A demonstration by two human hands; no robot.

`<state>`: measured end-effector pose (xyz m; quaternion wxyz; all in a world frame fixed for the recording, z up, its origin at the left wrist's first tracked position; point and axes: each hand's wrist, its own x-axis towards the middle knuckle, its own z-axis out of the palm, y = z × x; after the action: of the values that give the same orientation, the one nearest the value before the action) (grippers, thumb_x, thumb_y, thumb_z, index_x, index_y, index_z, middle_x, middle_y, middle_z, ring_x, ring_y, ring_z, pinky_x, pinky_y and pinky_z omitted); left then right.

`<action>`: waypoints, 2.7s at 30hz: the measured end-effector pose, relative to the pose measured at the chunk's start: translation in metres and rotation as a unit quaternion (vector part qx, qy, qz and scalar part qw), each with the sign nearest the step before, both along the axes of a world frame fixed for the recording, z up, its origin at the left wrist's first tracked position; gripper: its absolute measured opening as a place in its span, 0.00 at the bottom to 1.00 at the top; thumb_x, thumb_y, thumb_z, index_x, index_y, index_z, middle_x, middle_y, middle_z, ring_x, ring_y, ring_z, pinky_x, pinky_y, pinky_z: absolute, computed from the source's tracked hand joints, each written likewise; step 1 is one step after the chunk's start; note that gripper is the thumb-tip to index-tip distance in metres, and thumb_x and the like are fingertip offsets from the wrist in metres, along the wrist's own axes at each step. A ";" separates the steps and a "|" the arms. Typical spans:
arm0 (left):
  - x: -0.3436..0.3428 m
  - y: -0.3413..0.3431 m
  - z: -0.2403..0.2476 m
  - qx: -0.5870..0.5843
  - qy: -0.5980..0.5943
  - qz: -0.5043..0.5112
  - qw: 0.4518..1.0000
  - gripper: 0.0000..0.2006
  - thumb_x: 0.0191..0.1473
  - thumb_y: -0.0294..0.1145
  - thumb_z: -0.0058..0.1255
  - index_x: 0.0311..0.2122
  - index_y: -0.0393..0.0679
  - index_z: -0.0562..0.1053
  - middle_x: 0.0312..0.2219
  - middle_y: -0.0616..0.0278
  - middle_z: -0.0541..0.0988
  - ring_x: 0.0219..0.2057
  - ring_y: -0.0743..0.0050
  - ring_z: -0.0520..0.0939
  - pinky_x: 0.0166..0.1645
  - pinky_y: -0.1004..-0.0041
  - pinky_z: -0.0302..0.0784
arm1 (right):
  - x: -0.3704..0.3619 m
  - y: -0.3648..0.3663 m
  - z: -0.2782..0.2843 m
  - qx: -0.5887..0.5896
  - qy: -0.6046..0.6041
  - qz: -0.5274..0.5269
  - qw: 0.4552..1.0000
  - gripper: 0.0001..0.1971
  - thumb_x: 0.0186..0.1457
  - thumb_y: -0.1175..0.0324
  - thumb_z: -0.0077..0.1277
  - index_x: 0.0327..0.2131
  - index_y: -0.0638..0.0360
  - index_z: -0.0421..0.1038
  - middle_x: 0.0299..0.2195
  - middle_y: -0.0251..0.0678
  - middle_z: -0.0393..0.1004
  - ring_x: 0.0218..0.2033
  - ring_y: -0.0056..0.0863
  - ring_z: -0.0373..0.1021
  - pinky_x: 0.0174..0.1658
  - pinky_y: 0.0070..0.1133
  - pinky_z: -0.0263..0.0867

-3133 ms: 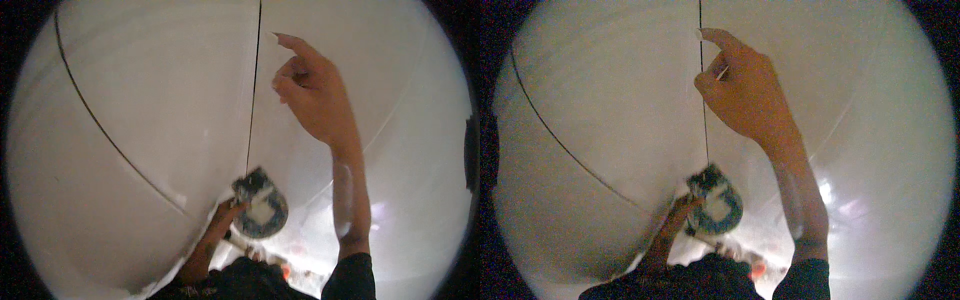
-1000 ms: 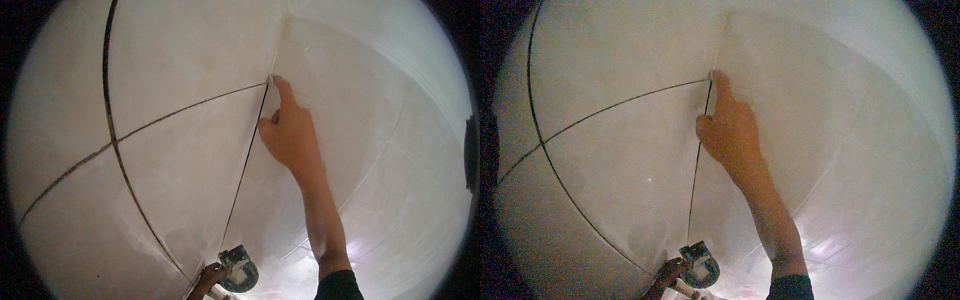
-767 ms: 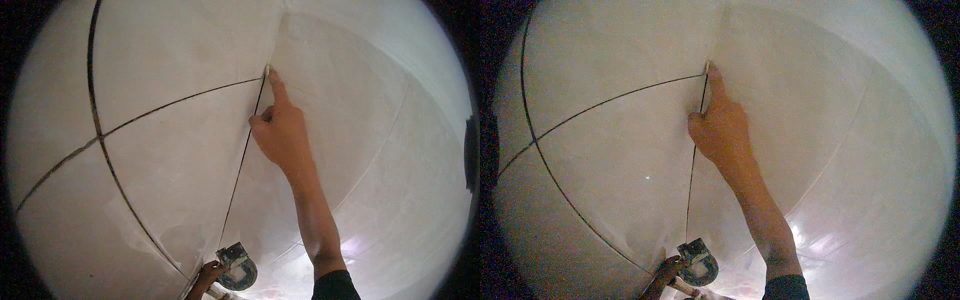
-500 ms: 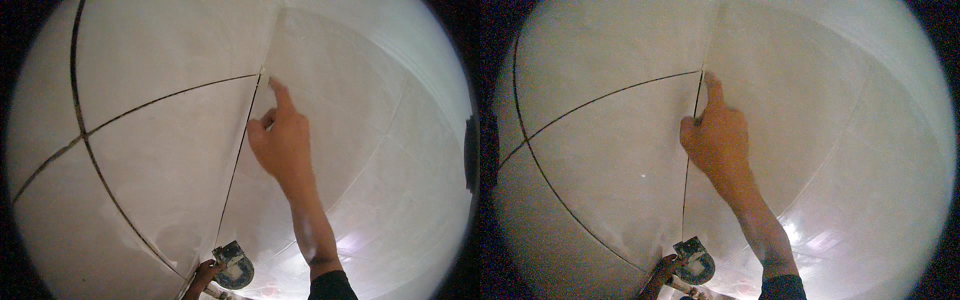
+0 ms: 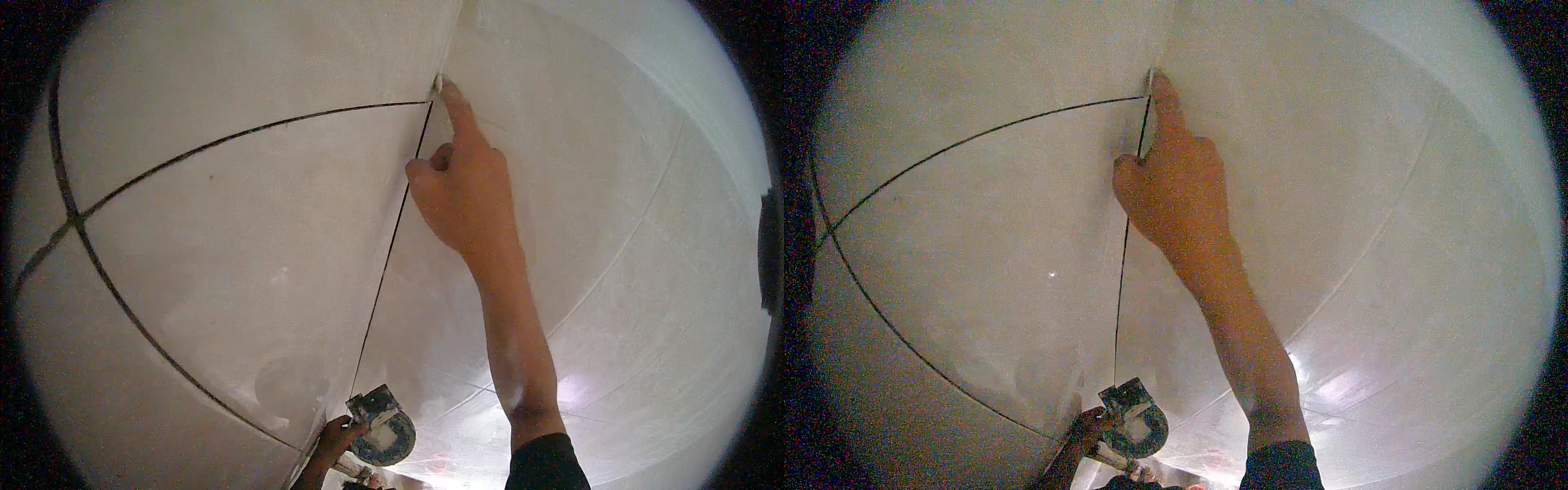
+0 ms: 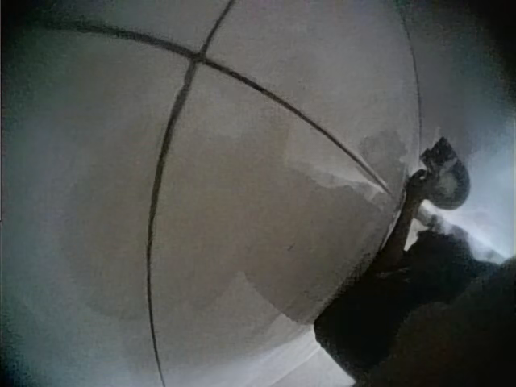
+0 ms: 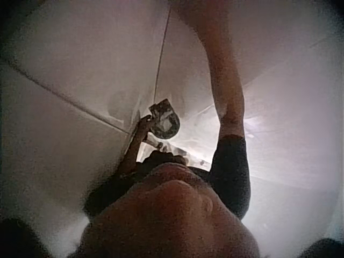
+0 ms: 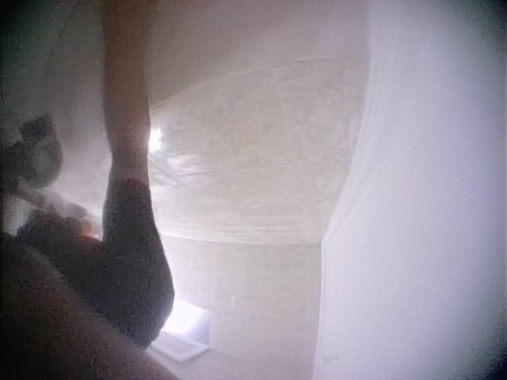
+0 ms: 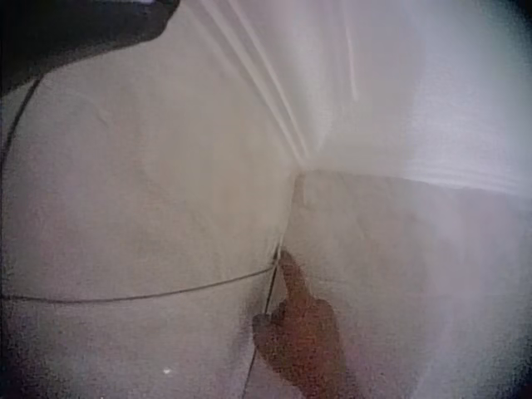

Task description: The person applies grout to the joints between wall tiles by finger, frequently picking up small amounts of the white material from a handheld hawk tool.

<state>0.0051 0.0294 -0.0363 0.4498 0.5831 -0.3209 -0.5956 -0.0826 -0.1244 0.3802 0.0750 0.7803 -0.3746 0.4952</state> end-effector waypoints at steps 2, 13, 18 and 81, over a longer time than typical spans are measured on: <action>0.000 0.001 0.013 0.004 -0.016 0.016 1.000 0.26 0.45 0.49 0.62 0.37 0.33 0.74 0.29 0.54 0.80 0.27 0.70 0.81 0.30 0.72 0.79 | 0.000 0.000 -0.006 0.024 0.016 -0.008 1.000 0.38 0.41 0.75 0.53 0.61 0.58 0.54 0.17 0.45 0.73 0.22 0.42 0.73 0.32 0.30 0.68; 0.003 -0.001 -0.001 0.067 -0.008 -0.002 0.998 0.24 0.45 0.48 0.63 0.35 0.35 0.74 0.26 0.55 0.80 0.26 0.71 0.80 0.29 0.73 0.75 | 0.000 -0.008 0.017 -0.066 0.008 0.006 0.998 0.38 0.41 0.74 0.51 0.61 0.57 0.53 0.17 0.45 0.73 0.22 0.42 0.73 0.32 0.31 0.68; 0.008 -0.002 -0.015 0.042 -0.053 -0.023 0.997 0.24 0.43 0.49 0.64 0.34 0.35 0.74 0.27 0.56 0.80 0.26 0.71 0.79 0.30 0.73 0.74 | -0.003 0.017 -0.021 0.119 -0.004 0.056 0.991 0.37 0.42 0.75 0.51 0.61 0.56 0.54 0.17 0.46 0.72 0.21 0.40 0.72 0.31 0.32 0.68; 0.016 -0.011 -0.055 0.033 0.050 -0.075 0.995 0.29 0.50 0.53 0.56 0.47 0.36 0.73 0.36 0.56 0.81 0.37 0.68 0.81 0.44 0.71 0.74 | -0.007 -0.003 0.092 -0.071 -0.015 0.019 0.997 0.38 0.42 0.73 0.49 0.61 0.55 0.54 0.33 0.59 0.75 0.37 0.57 0.72 0.46 0.41 0.67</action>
<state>0.0212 0.0187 -0.0911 0.3997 0.5416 -0.3209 -0.6663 -0.0896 -0.1274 0.4719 0.1154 0.7724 -0.3246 0.5336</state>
